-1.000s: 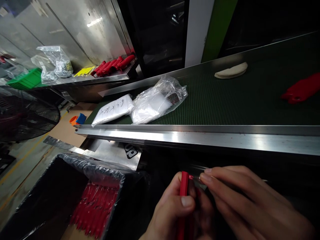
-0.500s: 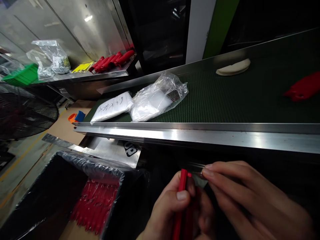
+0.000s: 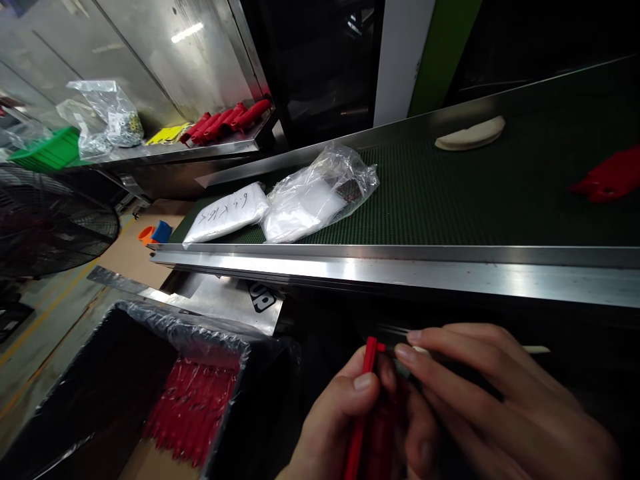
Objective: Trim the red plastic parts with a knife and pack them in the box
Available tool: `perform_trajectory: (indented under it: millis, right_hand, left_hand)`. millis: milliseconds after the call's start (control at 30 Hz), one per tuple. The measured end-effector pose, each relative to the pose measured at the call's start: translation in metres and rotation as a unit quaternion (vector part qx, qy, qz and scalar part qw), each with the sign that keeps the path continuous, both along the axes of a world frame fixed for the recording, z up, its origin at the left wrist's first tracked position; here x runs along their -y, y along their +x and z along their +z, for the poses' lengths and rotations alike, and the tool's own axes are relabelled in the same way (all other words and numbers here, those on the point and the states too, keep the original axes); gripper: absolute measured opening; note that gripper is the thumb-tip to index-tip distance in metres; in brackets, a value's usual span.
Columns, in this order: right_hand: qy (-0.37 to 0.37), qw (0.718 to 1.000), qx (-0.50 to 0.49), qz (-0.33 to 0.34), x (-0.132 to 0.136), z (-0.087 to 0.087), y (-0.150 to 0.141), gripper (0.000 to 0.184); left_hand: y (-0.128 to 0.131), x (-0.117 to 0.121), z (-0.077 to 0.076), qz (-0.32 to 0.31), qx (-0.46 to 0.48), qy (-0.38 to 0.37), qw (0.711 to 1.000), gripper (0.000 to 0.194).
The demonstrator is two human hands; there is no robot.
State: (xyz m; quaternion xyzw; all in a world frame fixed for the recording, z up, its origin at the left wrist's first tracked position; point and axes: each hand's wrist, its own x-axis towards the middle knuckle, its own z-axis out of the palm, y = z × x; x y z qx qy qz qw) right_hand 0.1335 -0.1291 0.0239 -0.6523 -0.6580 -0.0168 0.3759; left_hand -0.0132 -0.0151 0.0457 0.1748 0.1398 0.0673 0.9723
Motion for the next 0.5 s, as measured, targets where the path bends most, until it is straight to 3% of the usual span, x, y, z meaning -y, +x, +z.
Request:
perform_trajectory:
  millis: [167, 333, 500]
  right_hand:
    - [0.007, 0.999, 0.017, -0.032, 0.002, -0.001, 0.001, 0.046]
    - [0.009, 0.997, 0.050, -0.053, 0.004, -0.007, -0.003, 0.041]
    - [0.022, 0.997, 0.050, -0.047, 0.013, -0.013, -0.003, 0.046]
  left_hand:
    - [0.000, 0.004, -0.004, 0.008, -0.003, -0.020, 1.000, 0.025]
    - [0.000, 0.009, -0.007, -0.005, -0.022, -0.095, 0.995, 0.028]
    - [0.007, 0.021, -0.027, 0.064, 0.087, -0.091, 0.990, 0.031]
